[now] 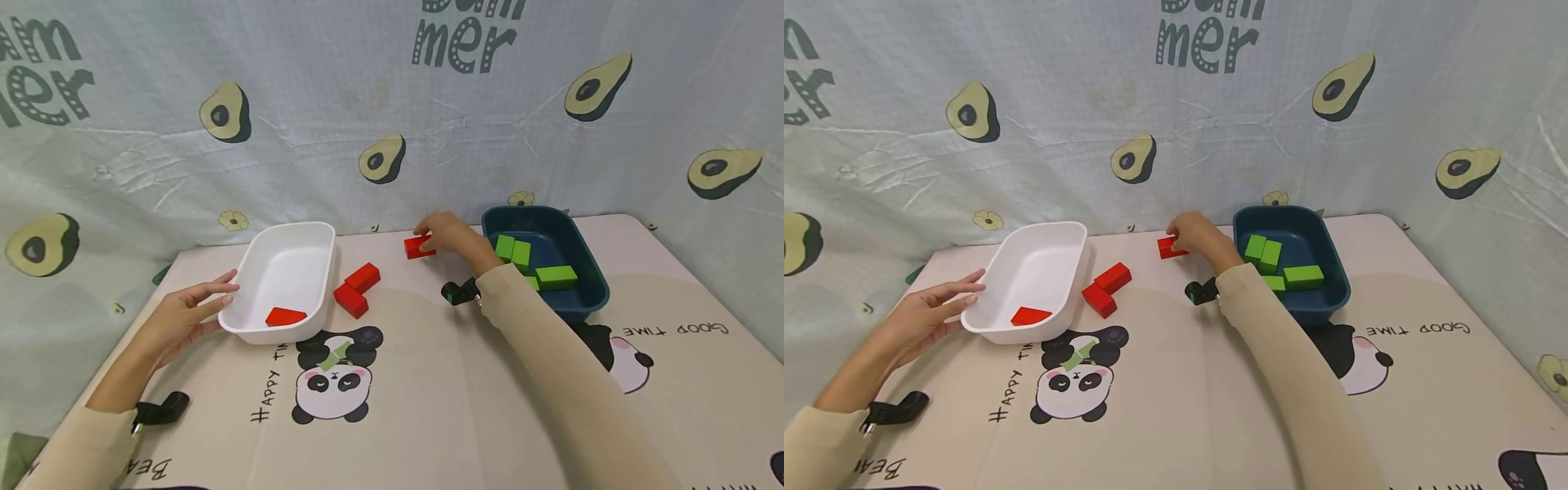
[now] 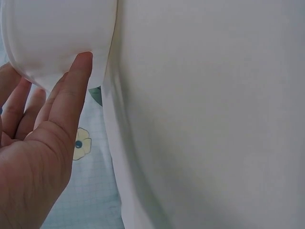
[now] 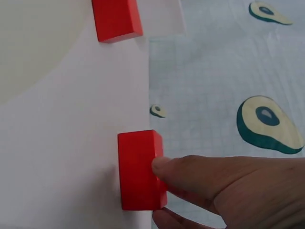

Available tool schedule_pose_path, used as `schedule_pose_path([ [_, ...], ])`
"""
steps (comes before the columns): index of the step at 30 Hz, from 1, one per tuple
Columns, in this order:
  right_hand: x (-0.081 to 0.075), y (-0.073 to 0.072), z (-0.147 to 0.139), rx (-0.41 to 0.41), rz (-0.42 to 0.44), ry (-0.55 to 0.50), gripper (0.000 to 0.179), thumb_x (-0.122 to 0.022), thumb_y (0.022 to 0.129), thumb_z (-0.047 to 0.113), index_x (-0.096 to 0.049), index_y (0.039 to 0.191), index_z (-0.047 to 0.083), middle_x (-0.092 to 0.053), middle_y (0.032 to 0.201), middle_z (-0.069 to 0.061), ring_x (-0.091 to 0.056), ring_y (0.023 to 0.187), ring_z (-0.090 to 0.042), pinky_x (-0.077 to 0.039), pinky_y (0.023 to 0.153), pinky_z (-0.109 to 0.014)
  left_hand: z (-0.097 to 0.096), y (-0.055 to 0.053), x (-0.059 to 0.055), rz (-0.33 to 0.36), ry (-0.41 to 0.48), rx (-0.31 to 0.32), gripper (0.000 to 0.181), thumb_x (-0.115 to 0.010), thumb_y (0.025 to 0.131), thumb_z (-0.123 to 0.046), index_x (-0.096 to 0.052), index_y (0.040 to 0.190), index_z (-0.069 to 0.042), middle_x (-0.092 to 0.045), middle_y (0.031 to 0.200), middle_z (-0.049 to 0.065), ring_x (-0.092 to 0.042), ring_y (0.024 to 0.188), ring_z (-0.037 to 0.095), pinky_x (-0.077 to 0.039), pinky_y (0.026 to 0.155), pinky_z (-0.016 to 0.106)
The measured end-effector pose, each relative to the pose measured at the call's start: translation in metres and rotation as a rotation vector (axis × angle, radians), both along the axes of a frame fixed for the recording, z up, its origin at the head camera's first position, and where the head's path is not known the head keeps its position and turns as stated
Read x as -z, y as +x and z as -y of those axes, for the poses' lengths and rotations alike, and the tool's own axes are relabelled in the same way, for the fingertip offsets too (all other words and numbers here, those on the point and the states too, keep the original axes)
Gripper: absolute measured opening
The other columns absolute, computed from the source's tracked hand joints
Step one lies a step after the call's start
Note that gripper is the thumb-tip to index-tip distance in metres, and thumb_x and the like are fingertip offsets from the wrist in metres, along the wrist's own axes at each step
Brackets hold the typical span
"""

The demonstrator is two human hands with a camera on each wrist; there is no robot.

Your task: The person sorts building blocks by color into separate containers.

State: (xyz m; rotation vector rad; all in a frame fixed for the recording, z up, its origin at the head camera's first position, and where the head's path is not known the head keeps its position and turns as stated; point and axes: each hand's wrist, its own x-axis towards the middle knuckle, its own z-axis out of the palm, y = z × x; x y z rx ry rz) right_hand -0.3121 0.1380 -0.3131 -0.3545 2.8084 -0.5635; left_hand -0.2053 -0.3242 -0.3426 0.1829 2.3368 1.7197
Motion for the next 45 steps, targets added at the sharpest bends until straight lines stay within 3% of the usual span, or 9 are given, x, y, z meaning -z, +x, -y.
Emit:
schedule_pose_path([
  [7, 0.007, -0.001, 0.006, -0.011, -0.019, -0.024, 0.039, -0.065, 0.097, 0.003, -0.068, 0.134, 0.012, -0.06, 0.137, -0.014, -0.049, 0.125, -0.031, -0.054, 0.101, -0.038, -0.001, -0.002, -0.003, 0.0, 0.007, -0.001, 0.046, -0.066, 0.101, -0.02, -0.057, 0.141, -0.002, -0.017, 0.17, 0.002, -0.018, 0.153, 0.039, -0.057, 0.089, 0.021],
  [13, 0.017, 0.002, 0.013, -0.018, -0.045, -0.161, 0.04, -0.057, 0.097, -0.004, -0.07, 0.131, 0.013, -0.059, 0.137, -0.014, -0.049, 0.126, -0.032, -0.051, 0.104, -0.04, 0.0, 0.0, -0.002, 0.004, -0.019, -0.005, 0.046, -0.066, 0.101, -0.022, -0.057, 0.142, -0.003, -0.016, 0.17, 0.002, -0.017, 0.153, 0.04, -0.057, 0.088, 0.02],
  [18, 0.029, 0.006, 0.014, 0.107, 0.027, -0.395, 0.058, -0.064, 0.094, -0.001, -0.051, 0.149, 0.008, -0.05, 0.151, -0.015, -0.048, 0.136, -0.033, -0.046, 0.112, -0.043, 0.001, 0.0, -0.002, -0.013, -0.036, -0.004, 0.049, -0.066, 0.101, -0.025, -0.055, 0.143, -0.002, -0.018, 0.169, 0.0, -0.02, 0.153, 0.036, -0.056, 0.089, 0.02],
  [21, 0.036, 0.008, 0.014, 0.157, 0.075, -0.46, 0.072, -0.073, 0.09, 0.007, -0.04, 0.155, 0.006, -0.047, 0.152, -0.016, -0.045, 0.138, -0.032, -0.041, 0.116, -0.044, 0.002, 0.001, -0.002, -0.022, -0.045, -0.008, 0.051, -0.066, 0.101, -0.026, -0.054, 0.143, 0.0, -0.019, 0.169, -0.001, -0.02, 0.153, 0.035, -0.057, 0.089, 0.02],
  [26, 0.045, 0.011, 0.016, 0.208, 0.073, -0.496, 0.08, -0.082, 0.085, 0.02, -0.041, 0.153, 0.006, -0.05, 0.146, -0.016, -0.046, 0.132, -0.031, -0.041, 0.114, -0.046, 0.002, 0.001, -0.001, -0.025, -0.047, 0.003, 0.05, -0.065, 0.101, -0.025, -0.054, 0.143, -0.001, -0.019, 0.169, 0.0, -0.019, 0.153, 0.037, -0.056, 0.089, 0.019],
  [31, 0.053, 0.012, 0.017, 0.301, 0.059, -0.59, 0.075, -0.087, 0.082, 0.023, -0.047, 0.143, 0.006, -0.054, 0.138, -0.014, -0.049, 0.126, -0.03, -0.045, 0.109, -0.045, 0.0, 0.0, -0.001, -0.007, 0.01, 0.001, 0.047, -0.067, 0.1, -0.022, -0.057, 0.141, -0.002, -0.018, 0.169, 0.001, -0.02, 0.153, 0.035, -0.057, 0.088, 0.02],
  [35, 0.057, 0.009, 0.014, 0.277, 0.048, -0.607, 0.069, -0.086, 0.083, 0.022, -0.053, 0.142, 0.009, -0.056, 0.135, -0.013, -0.05, 0.124, -0.03, -0.045, 0.109, -0.046, -0.001, 0.0, -0.002, 0.002, 0.023, -0.005, 0.045, -0.067, 0.1, -0.021, -0.059, 0.14, -0.003, -0.018, 0.169, 0.001, -0.021, 0.153, 0.034, -0.057, 0.088, 0.021],
  [41, 0.058, 0.008, 0.009, 0.196, 0.091, -0.626, 0.072, -0.083, 0.085, 0.016, -0.051, 0.149, 0.015, -0.053, 0.147, -0.012, -0.046, 0.136, -0.029, -0.038, 0.117, -0.048, -0.001, 0.0, -0.001, -0.001, -0.011, -0.014, 0.049, -0.067, 0.1, -0.024, -0.056, 0.143, -0.002, -0.019, 0.169, -0.001, -0.026, 0.151, 0.03, -0.057, 0.089, 0.021],
  [45, 0.057, 0.009, 0.007, 0.199, 0.12, -0.675, 0.075, -0.084, 0.083, 0.012, -0.051, 0.15, 0.016, -0.051, 0.15, -0.011, -0.044, 0.139, -0.029, -0.037, 0.118, -0.047, 0.0, 0.001, -0.001, 0.001, 0.021, -0.009, 0.046, -0.067, 0.1, -0.021, -0.058, 0.141, -0.002, -0.019, 0.169, 0.0, -0.032, 0.148, 0.024, -0.057, 0.088, 0.021],
])
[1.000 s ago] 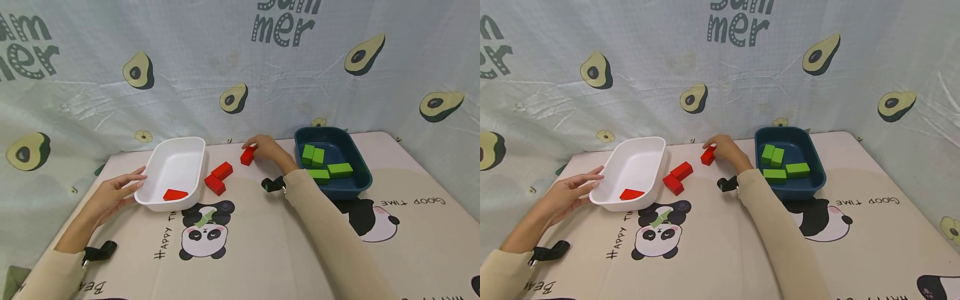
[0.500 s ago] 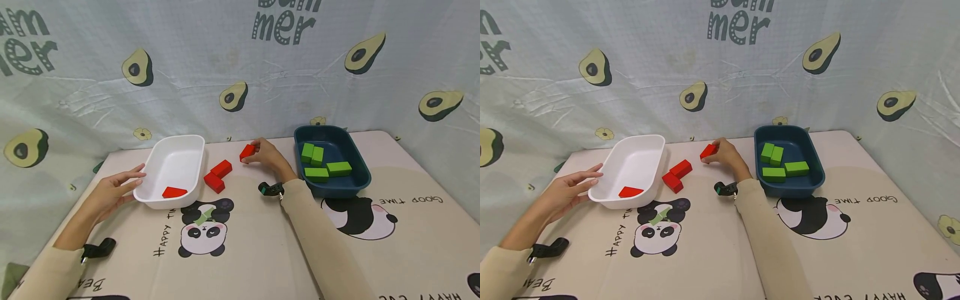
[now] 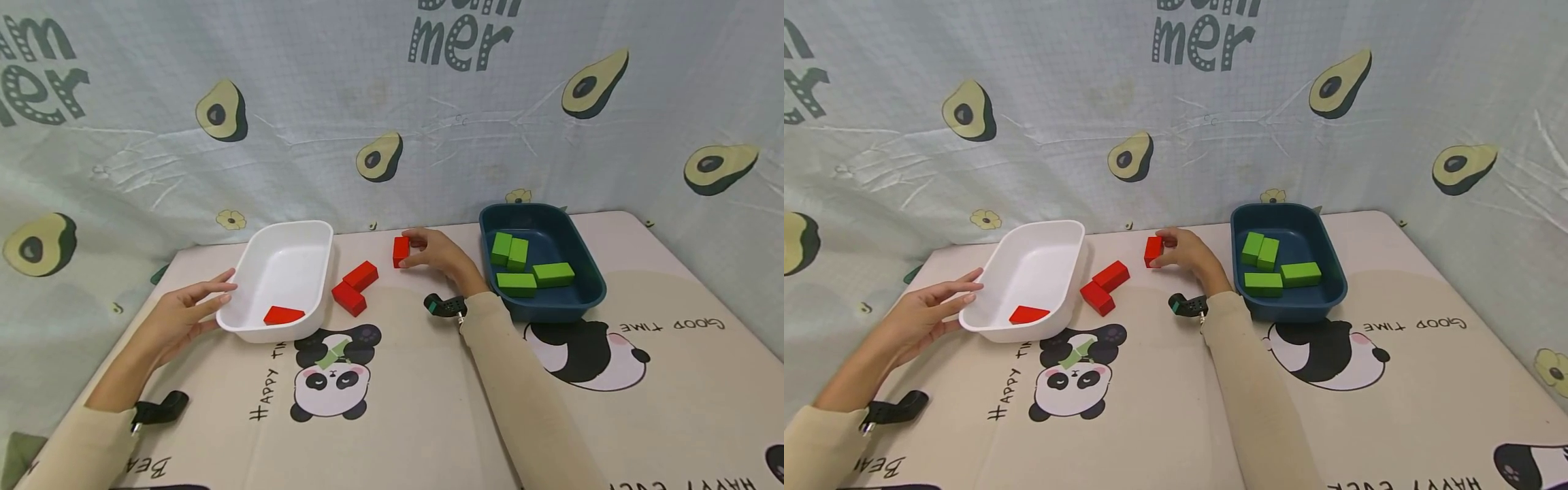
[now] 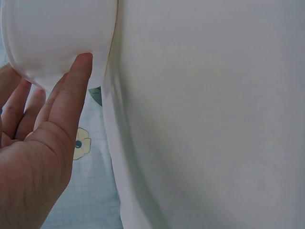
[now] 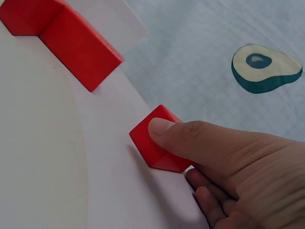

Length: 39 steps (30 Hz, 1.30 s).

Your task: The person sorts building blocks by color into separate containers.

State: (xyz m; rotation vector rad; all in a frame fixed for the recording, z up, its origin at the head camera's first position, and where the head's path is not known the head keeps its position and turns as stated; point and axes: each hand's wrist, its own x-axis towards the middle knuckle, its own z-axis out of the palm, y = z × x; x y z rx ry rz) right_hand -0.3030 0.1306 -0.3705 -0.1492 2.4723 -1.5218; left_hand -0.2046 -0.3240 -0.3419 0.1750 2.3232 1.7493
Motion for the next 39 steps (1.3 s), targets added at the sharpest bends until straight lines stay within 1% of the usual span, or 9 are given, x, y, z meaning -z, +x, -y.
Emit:
schedule_pose_path([
  [4, 0.001, 0.0, -0.001, 0.004, -0.001, -0.019, 0.074, -0.084, 0.083, 0.01, -0.052, 0.15, 0.016, -0.051, 0.151, -0.011, -0.044, 0.141, -0.028, -0.036, 0.12, -0.045, 0.001, 0.0, 0.001, 0.0, 0.043, 0.007, 0.041, -0.067, 0.1, -0.017, -0.061, 0.138, -0.003, -0.018, 0.169, 0.001, -0.049, 0.13, 0.0, -0.058, 0.087, 0.022],
  [7, 0.001, -0.001, -0.002, 0.005, -0.005, -0.024, 0.073, -0.084, 0.083, 0.01, -0.053, 0.149, 0.016, -0.051, 0.151, -0.011, -0.044, 0.141, -0.027, -0.035, 0.12, -0.044, 0.001, -0.001, 0.001, -0.001, 0.067, 0.014, 0.04, -0.067, 0.1, -0.015, -0.062, 0.137, -0.002, -0.019, 0.169, 0.002, -0.053, 0.113, -0.013, -0.059, 0.087, 0.023],
  [14, 0.001, -0.001, -0.004, -0.004, 0.012, -0.069, 0.071, -0.084, 0.083, 0.008, -0.055, 0.148, 0.017, -0.053, 0.15, -0.01, -0.045, 0.14, -0.026, -0.031, 0.122, -0.045, 0.002, 0.0, 0.0, 0.005, 0.054, 0.009, 0.041, -0.067, 0.1, -0.017, -0.061, 0.138, -0.002, -0.018, 0.169, 0.002, -0.052, 0.114, -0.012, -0.058, 0.087, 0.023],
  [19, 0.001, 0.0, -0.005, -0.016, -0.008, -0.055, 0.07, -0.084, 0.083, 0.01, -0.056, 0.147, 0.016, -0.055, 0.148, -0.01, -0.046, 0.138, -0.026, -0.03, 0.122, -0.047, 0.001, -0.001, -0.002, 0.004, 0.061, 0.008, 0.041, -0.067, 0.1, -0.017, -0.061, 0.137, -0.002, -0.018, 0.169, 0.002, -0.053, 0.114, -0.012, -0.059, 0.087, 0.024],
  [22, 0.001, 0.0, -0.005, -0.016, -0.01, -0.028, 0.069, -0.084, 0.083, 0.012, -0.056, 0.147, 0.016, -0.055, 0.149, -0.009, -0.045, 0.139, -0.026, -0.027, 0.123, -0.048, 0.0, 0.0, -0.002, 0.007, 0.036, 0.002, 0.042, -0.067, 0.1, -0.018, -0.06, 0.138, -0.003, -0.019, 0.169, 0.001, -0.05, 0.125, -0.004, -0.058, 0.088, 0.022],
  [26, 0.0, 0.0, -0.003, 0.013, 0.004, -0.004, 0.07, -0.085, 0.083, 0.013, -0.056, 0.147, 0.018, -0.054, 0.149, -0.009, -0.045, 0.139, -0.027, -0.028, 0.122, -0.05, -0.001, 0.0, -0.002, 0.008, 0.02, 0.006, 0.045, -0.067, 0.1, -0.02, -0.058, 0.14, -0.002, -0.019, 0.169, -0.001, -0.039, 0.142, 0.013, -0.057, 0.089, 0.022],
  [29, -0.002, 0.0, -0.001, 0.032, 0.016, 0.007, 0.07, -0.085, 0.083, 0.013, -0.056, 0.147, 0.019, -0.054, 0.149, -0.01, -0.045, 0.138, -0.028, -0.031, 0.12, -0.051, -0.002, -0.001, -0.002, 0.001, 0.042, 0.013, 0.043, -0.067, 0.1, -0.018, -0.059, 0.139, -0.002, -0.018, 0.169, 0.001, -0.045, 0.136, 0.006, -0.058, 0.089, 0.023],
  [33, -0.007, -0.002, 0.002, 0.028, 0.036, 0.053, 0.07, -0.084, 0.084, 0.013, -0.056, 0.147, 0.018, -0.053, 0.149, -0.01, -0.045, 0.138, -0.028, -0.033, 0.119, -0.051, -0.002, -0.001, -0.001, 0.001, 0.063, 0.011, 0.041, -0.067, 0.1, -0.017, -0.061, 0.138, -0.002, -0.018, 0.169, 0.003, -0.053, 0.116, -0.01, -0.058, 0.088, 0.024],
  [39, -0.019, -0.005, 0.008, -0.058, 0.024, 0.208, 0.072, -0.083, 0.083, 0.014, -0.052, 0.148, 0.011, -0.054, 0.146, -0.013, -0.048, 0.134, -0.029, -0.038, 0.117, -0.046, 0.0, 0.0, 0.0, 0.006, 0.039, -0.003, 0.043, -0.068, 0.1, -0.019, -0.061, 0.139, -0.003, -0.019, 0.169, 0.001, -0.053, 0.115, -0.011, -0.058, 0.087, 0.023],
])
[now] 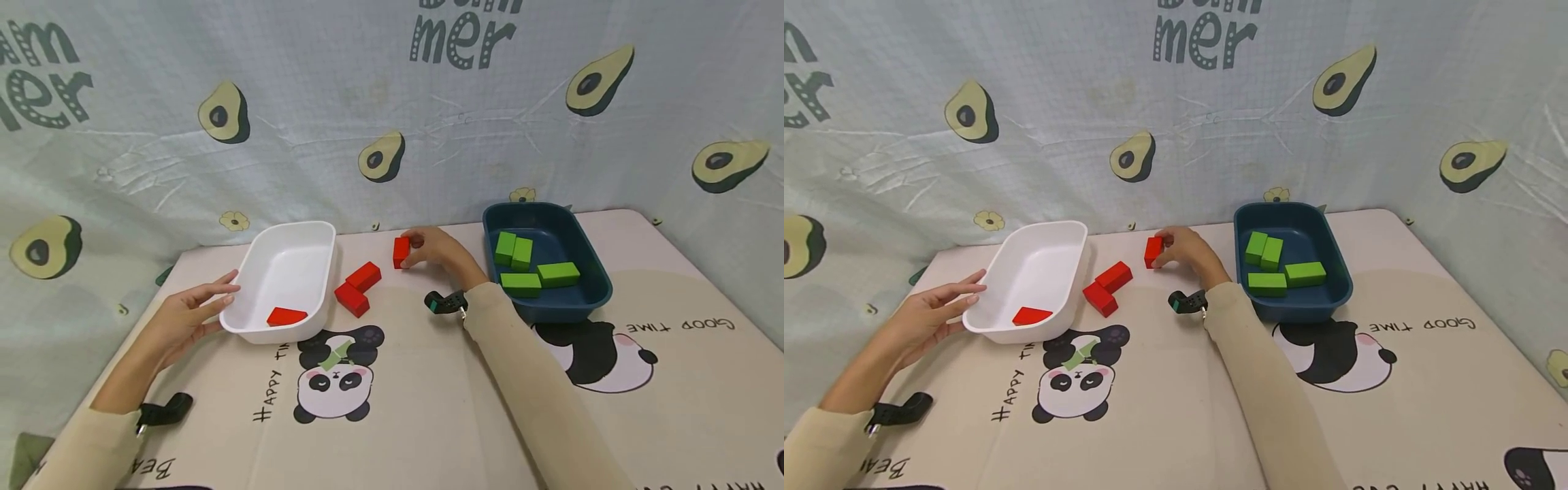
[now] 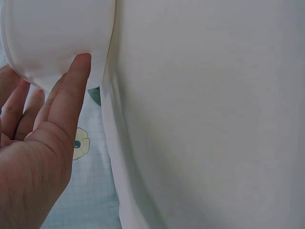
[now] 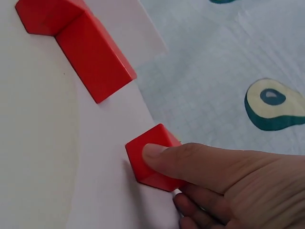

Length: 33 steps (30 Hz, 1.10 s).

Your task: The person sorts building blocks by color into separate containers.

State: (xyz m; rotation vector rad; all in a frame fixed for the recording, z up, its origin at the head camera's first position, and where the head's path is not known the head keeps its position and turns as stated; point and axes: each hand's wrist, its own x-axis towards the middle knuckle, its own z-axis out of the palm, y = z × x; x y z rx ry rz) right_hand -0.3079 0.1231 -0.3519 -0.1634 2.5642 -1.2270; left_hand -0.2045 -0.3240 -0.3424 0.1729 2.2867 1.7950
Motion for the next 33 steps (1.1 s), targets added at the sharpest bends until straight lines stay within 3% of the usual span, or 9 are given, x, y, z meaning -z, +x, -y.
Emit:
schedule_pose_path([
  [7, -0.021, -0.009, 0.003, -0.171, 0.075, 0.264, 0.077, -0.081, 0.086, 0.026, -0.044, 0.152, 0.012, -0.05, 0.146, -0.013, -0.045, 0.131, -0.03, -0.043, 0.112, -0.046, 0.0, 0.001, 0.002, 0.004, 0.01, 0.0, 0.04, -0.068, 0.099, -0.019, -0.063, 0.137, -0.005, -0.019, 0.169, 0.002, -0.052, 0.114, -0.011, -0.059, 0.087, 0.024],
  [15, -0.032, -0.022, 0.007, -0.353, 0.017, 0.474, 0.074, -0.08, 0.088, 0.033, -0.046, 0.15, 0.01, -0.052, 0.142, -0.013, -0.047, 0.127, -0.029, -0.047, 0.108, -0.043, 0.001, 0.0, 0.001, 0.007, -0.01, -0.008, 0.043, -0.068, 0.099, -0.02, -0.061, 0.138, -0.004, -0.02, 0.169, 0.002, -0.051, 0.121, -0.005, -0.058, 0.088, 0.024],
  [22, -0.035, -0.03, 0.008, -0.447, -0.039, 0.542, 0.075, -0.079, 0.088, 0.038, -0.047, 0.15, 0.009, -0.054, 0.142, -0.012, -0.05, 0.126, -0.028, -0.05, 0.105, -0.042, 0.002, -0.001, 0.001, 0.009, 0.018, -0.006, 0.041, -0.069, 0.099, -0.018, -0.062, 0.137, -0.003, -0.02, 0.169, 0.002, -0.054, 0.115, -0.01, -0.059, 0.088, 0.025],
  [33, -0.044, -0.033, 0.001, -0.583, -0.076, 0.525, 0.066, -0.079, 0.09, 0.034, -0.054, 0.144, 0.006, -0.058, 0.139, -0.012, -0.056, 0.125, -0.027, -0.05, 0.104, -0.039, 0.0, 0.002, 0.0, -0.006, 0.08, 0.028, 0.04, -0.065, 0.101, -0.013, -0.06, 0.136, 0.004, -0.02, 0.169, 0.004, -0.057, 0.115, -0.011, -0.059, 0.088, 0.027],
])
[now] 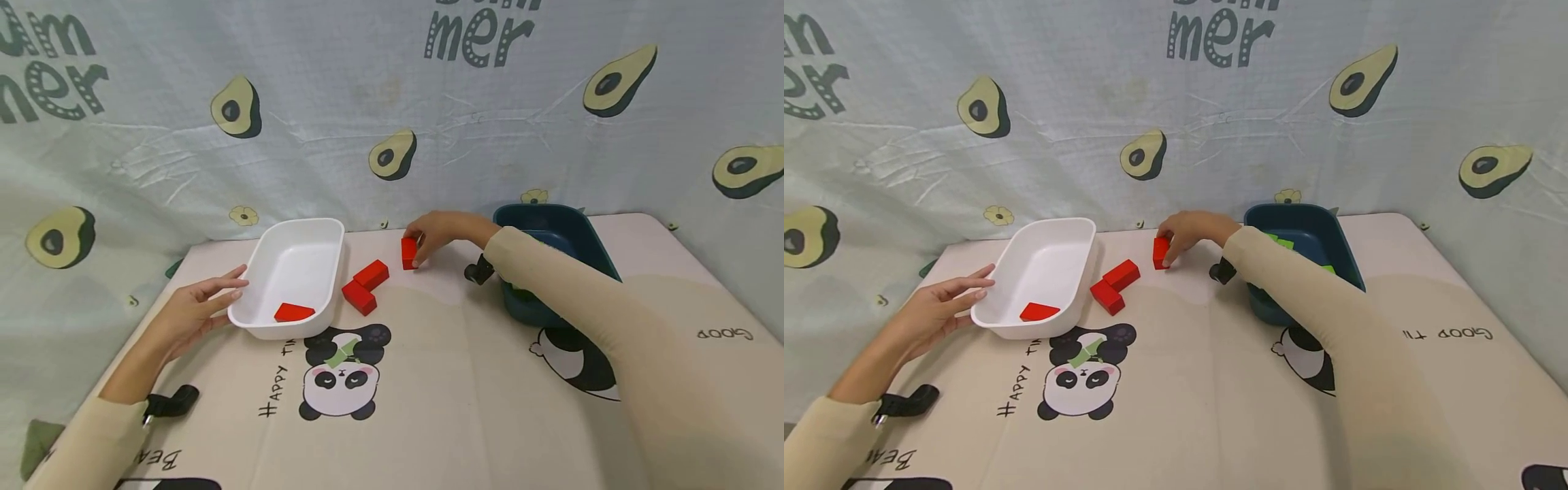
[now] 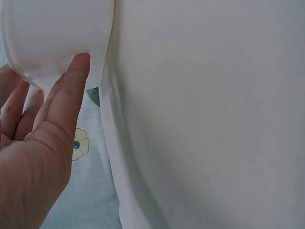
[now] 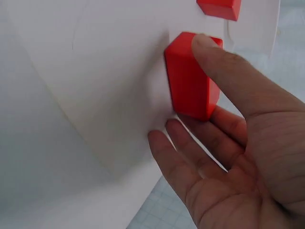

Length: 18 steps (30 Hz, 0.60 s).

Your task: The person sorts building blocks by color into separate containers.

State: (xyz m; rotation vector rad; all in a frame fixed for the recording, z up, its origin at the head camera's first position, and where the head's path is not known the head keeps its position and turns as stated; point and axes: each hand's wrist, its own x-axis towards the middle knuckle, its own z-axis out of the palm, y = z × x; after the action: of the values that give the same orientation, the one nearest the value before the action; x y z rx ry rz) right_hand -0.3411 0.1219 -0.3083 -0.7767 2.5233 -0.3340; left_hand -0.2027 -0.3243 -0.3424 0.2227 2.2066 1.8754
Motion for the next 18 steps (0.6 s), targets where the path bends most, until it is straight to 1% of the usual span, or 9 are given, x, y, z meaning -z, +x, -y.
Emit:
schedule_pose_path([
  [5, 0.0039, -0.0072, -0.0069, 0.004, 0.005, -0.032, 0.063, -0.08, 0.088, 0.034, -0.057, 0.141, 0.008, -0.062, 0.132, -0.01, -0.057, 0.121, -0.025, -0.052, 0.101, -0.039, -0.001, -0.0006, -0.0011, -0.004, -0.015, -0.002, 0.037, -0.065, 0.101, -0.014, -0.062, 0.134, 0.001, -0.019, 0.169, 0.005, -0.058, 0.114, -0.011, -0.059, 0.088, 0.026],
  [8, 0.0064, -0.0089, -0.0092, 0.005, 0.009, -0.057, 0.062, -0.081, 0.088, 0.033, -0.057, 0.139, 0.008, -0.063, 0.133, -0.01, -0.059, 0.121, -0.025, -0.053, 0.101, -0.038, -0.0007, -0.0008, -0.0012, -0.004, -0.035, -0.009, 0.039, -0.066, 0.1, -0.015, -0.061, 0.136, 0.002, -0.019, 0.169, 0.005, -0.056, 0.116, -0.011, -0.058, 0.089, 0.026],
  [10, 0.0066, -0.0082, -0.0095, 0.004, 0.012, -0.068, 0.062, -0.081, 0.088, 0.032, -0.057, 0.139, 0.008, -0.062, 0.134, -0.011, -0.059, 0.122, -0.025, -0.053, 0.101, -0.039, -0.0005, -0.0008, -0.0016, 0.001, -0.053, -0.016, 0.042, -0.066, 0.1, -0.016, -0.059, 0.137, 0.002, -0.019, 0.169, 0.004, -0.053, 0.123, -0.006, -0.058, 0.09, 0.025],
  [13, 0.0061, -0.0067, -0.0085, -0.002, 0.014, -0.068, 0.062, -0.081, 0.088, 0.032, -0.057, 0.139, 0.007, -0.061, 0.136, -0.012, -0.06, 0.122, -0.025, -0.053, 0.101, -0.039, -0.0004, -0.0008, -0.002, 0.011, -0.077, -0.025, 0.046, -0.067, 0.1, -0.019, -0.057, 0.139, 0.001, -0.019, 0.169, 0.003, -0.044, 0.14, 0.01, -0.057, 0.091, 0.025],
  [15, 0.0053, -0.0057, -0.0069, -0.006, 0.011, -0.065, 0.062, -0.081, 0.088, 0.031, -0.057, 0.139, 0.006, -0.061, 0.137, -0.013, -0.06, 0.122, -0.026, -0.054, 0.101, -0.039, -0.0005, -0.0009, -0.0024, 0.018, -0.08, -0.028, 0.047, -0.067, 0.1, -0.02, -0.056, 0.14, 0.001, -0.018, 0.17, 0.002, -0.036, 0.147, 0.02, -0.057, 0.091, 0.025],
  [17, 0.0045, -0.0051, -0.0053, -0.008, 0.007, -0.063, 0.062, -0.081, 0.087, 0.03, -0.057, 0.139, 0.005, -0.061, 0.136, -0.014, -0.061, 0.121, -0.027, -0.054, 0.1, -0.039, -0.0006, -0.0007, -0.0027, 0.021, -0.078, -0.03, 0.048, -0.068, 0.099, -0.02, -0.056, 0.14, 0.002, -0.018, 0.17, 0.002, -0.034, 0.148, 0.023, -0.057, 0.091, 0.025],
  [18, 0.0043, -0.0049, -0.0046, -0.007, 0.003, -0.062, 0.062, -0.081, 0.087, 0.03, -0.057, 0.138, 0.005, -0.061, 0.136, -0.014, -0.061, 0.12, -0.027, -0.054, 0.1, -0.038, -0.0006, -0.0004, -0.0028, 0.022, -0.076, -0.032, 0.048, -0.068, 0.099, -0.02, -0.056, 0.14, 0.002, -0.018, 0.17, 0.002, -0.035, 0.148, 0.022, -0.057, 0.091, 0.025],
])
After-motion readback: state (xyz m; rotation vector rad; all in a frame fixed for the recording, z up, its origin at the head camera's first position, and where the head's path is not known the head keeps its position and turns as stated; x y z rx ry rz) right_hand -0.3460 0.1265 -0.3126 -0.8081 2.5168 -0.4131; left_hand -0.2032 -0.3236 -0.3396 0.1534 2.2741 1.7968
